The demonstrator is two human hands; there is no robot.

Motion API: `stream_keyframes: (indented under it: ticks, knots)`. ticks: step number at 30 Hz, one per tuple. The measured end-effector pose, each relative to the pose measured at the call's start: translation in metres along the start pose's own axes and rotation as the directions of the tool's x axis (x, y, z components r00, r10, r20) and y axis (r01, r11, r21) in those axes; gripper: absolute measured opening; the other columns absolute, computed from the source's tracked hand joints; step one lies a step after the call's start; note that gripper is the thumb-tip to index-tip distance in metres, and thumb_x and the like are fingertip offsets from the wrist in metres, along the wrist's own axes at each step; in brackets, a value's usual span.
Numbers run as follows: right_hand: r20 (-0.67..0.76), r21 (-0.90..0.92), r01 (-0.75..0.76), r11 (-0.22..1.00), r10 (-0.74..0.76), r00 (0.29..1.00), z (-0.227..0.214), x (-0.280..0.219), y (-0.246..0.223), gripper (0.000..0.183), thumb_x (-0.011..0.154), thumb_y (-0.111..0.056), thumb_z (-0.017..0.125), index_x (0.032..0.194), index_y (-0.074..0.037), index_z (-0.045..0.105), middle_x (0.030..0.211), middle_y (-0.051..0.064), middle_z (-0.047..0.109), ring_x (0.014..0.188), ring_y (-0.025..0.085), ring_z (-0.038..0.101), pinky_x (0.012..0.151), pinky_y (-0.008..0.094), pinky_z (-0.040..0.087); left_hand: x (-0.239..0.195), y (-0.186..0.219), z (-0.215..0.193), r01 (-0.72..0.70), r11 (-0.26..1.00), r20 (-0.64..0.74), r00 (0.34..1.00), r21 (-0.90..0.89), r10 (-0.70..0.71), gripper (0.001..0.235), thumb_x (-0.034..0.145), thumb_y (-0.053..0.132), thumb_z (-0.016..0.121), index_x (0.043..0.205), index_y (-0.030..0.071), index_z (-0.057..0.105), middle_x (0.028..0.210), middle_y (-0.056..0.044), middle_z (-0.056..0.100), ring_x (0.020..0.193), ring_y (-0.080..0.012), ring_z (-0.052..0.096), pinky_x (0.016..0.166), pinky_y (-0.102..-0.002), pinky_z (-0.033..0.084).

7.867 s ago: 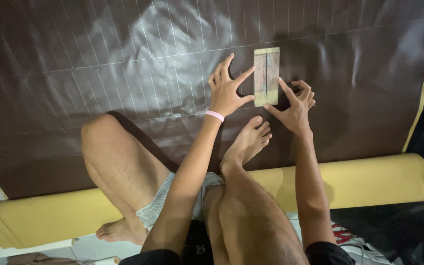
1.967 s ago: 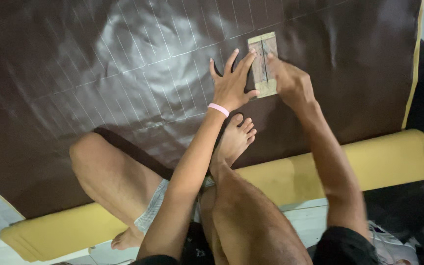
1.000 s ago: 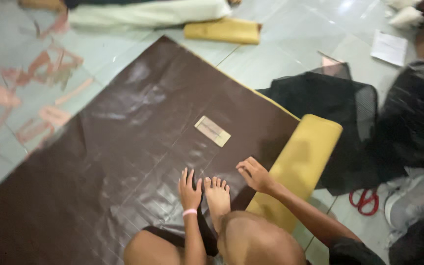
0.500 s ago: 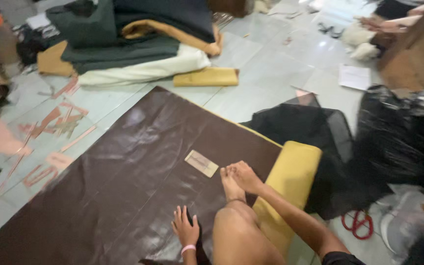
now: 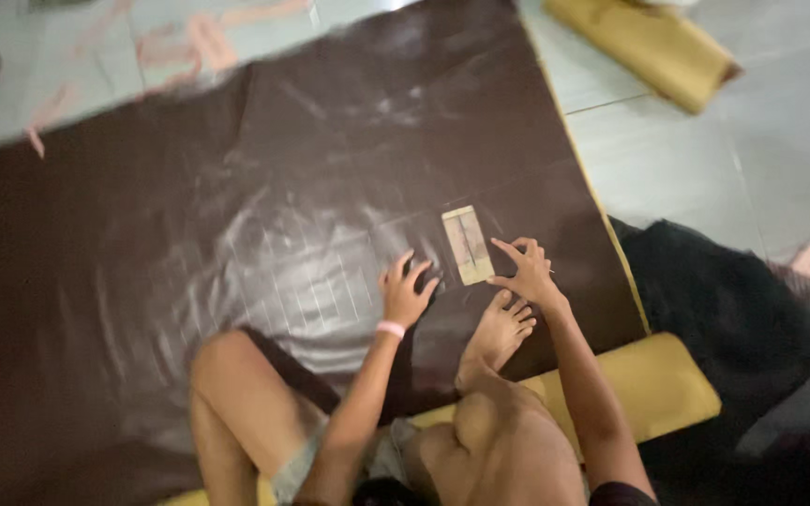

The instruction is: The person marks a grid pattern on a large sheet of brown fabric using a wooden ruler and a white marking tool. After completing the grid, the person uses red-handled scissors to cut along one of the marked lines.

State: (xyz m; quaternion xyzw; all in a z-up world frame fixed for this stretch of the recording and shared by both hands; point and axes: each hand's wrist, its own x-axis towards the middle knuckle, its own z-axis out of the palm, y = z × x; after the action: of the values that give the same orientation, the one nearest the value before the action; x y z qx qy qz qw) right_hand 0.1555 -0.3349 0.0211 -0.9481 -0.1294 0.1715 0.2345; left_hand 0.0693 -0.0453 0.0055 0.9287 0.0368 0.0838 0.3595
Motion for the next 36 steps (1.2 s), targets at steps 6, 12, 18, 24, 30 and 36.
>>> stream_keyframes:
  ticks: [6,12,18,24,30,36]
  knots:
    - [0.045,-0.054,0.123,0.991,-0.120,0.992,-0.003,0.014,-0.002,0.078,0.072,-0.053,0.087,0.143,-0.038,0.059,0.132,0.013,0.043,0.117,0.036,0.044,0.097,0.057,0.041,0.043,0.017,0.011,0.216,0.971,0.179,0.956,0.102,-0.231,0.070,0.069,0.056,0.085,0.134,0.038,0.066,0.162,-0.005,0.035,0.148,-0.0301,0.031,0.109,-0.063,0.023]
    - [0.050,-0.046,0.220,0.974,-0.218,0.975,-0.005,0.023,-0.007,0.078,0.073,-0.056,0.087,0.144,-0.035,0.061,0.128,0.013,0.043,0.114,0.033,0.044,0.095,0.053,0.038,0.048,0.019,0.008,0.223,0.960,0.227,0.939,0.171,-0.259,0.078,0.065,0.060,0.088,0.138,0.049,0.061,0.165,-0.003,0.027,0.149,-0.0322,0.026,0.112,-0.065,0.019]
    - [0.041,-0.055,0.228,0.972,-0.226,0.973,-0.003,0.019,-0.006,0.076,0.076,-0.055,0.087,0.145,-0.033,0.063,0.130,0.012,0.043,0.114,0.032,0.042,0.097,0.051,0.034,0.044,0.015,0.013,0.244,0.961,0.254,0.929,0.127,-0.269,0.079,0.066,0.056,0.090,0.139,0.049,0.060,0.167,-0.002,0.025,0.149,-0.0321,0.026,0.111,-0.063,0.020]
    - [0.015,-0.065,0.228,0.972,-0.227,0.974,0.002,0.019,-0.005,0.075,0.079,-0.056,0.088,0.145,-0.032,0.064,0.131,0.011,0.042,0.113,0.031,0.041,0.096,0.051,0.035,0.045,0.015,0.012,0.212,0.970,0.242,0.941,0.122,-0.236,0.079,0.067,0.055,0.090,0.140,0.050,0.059,0.167,-0.002,0.024,0.149,-0.0316,0.026,0.111,-0.063,0.019]
    - [0.011,-0.081,0.218,0.973,-0.218,0.976,0.008,0.018,-0.002,0.076,0.077,-0.057,0.088,0.145,-0.033,0.065,0.131,0.010,0.042,0.113,0.031,0.040,0.098,0.051,0.035,0.048,0.016,0.012,0.226,0.960,0.264,0.928,0.163,-0.263,0.080,0.067,0.056,0.090,0.140,0.051,0.058,0.167,-0.002,0.021,0.149,-0.0326,0.024,0.107,-0.066,0.021]
    - [0.040,-0.123,0.216,0.969,-0.213,0.976,0.008,0.018,-0.002,0.076,0.077,-0.058,0.088,0.146,-0.034,0.064,0.130,0.010,0.041,0.114,0.031,0.039,0.099,0.052,0.035,0.045,0.015,0.014,0.222,0.966,0.253,0.935,0.135,-0.250,0.081,0.066,0.056,0.090,0.140,0.051,0.057,0.167,-0.001,0.021,0.149,-0.0315,0.024,0.108,-0.067,0.022]
